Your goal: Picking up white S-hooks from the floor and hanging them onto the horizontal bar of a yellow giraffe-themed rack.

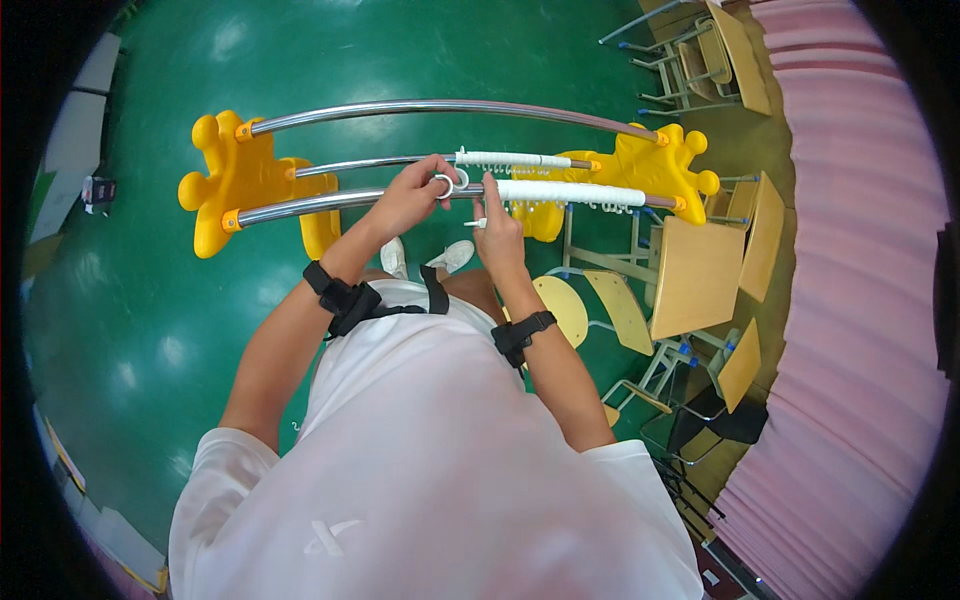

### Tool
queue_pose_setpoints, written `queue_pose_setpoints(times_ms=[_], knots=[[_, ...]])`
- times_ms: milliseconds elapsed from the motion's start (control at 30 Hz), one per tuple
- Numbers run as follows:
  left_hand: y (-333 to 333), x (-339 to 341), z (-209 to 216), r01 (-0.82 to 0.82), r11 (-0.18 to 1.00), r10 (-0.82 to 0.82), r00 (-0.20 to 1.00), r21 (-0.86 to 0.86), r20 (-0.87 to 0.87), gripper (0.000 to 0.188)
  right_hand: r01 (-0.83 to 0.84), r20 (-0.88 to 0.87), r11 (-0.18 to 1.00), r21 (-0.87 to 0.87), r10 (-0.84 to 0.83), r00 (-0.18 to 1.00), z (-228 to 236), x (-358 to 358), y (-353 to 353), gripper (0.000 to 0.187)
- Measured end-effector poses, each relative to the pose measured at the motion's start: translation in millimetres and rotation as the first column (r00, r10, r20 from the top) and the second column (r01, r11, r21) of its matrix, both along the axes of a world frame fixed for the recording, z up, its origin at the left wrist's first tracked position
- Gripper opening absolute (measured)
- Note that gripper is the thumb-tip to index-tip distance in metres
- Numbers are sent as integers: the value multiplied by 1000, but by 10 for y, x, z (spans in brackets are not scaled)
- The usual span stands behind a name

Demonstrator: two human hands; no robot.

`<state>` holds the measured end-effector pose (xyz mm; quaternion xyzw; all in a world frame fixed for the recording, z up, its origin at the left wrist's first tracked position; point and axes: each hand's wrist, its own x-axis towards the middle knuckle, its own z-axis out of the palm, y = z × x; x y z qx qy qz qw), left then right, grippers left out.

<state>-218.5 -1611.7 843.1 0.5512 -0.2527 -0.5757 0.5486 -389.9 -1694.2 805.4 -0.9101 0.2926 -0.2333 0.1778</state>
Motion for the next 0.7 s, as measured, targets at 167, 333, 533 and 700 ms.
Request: queue_pose_setpoints(times_ms=[167,333,533,700], knots=[[-31,16,-22,13,1000,-12,999,-16,34,13,-9,28,998,65,7,1000,33,-42,-8,67],[21,-1,82,-23,999,23,1000,39,-15,13,-16,-69,956,292,38,997,330,-94,44,68],[43,45,0,78,997,-77,995,17,-69,13,89,-40,574,814,-97,994,636,-242,75,39],[104,98,162,169,985,-170,977,-16,-128,15,-115,118,24,993,-246,962,770,-32,96,25]])
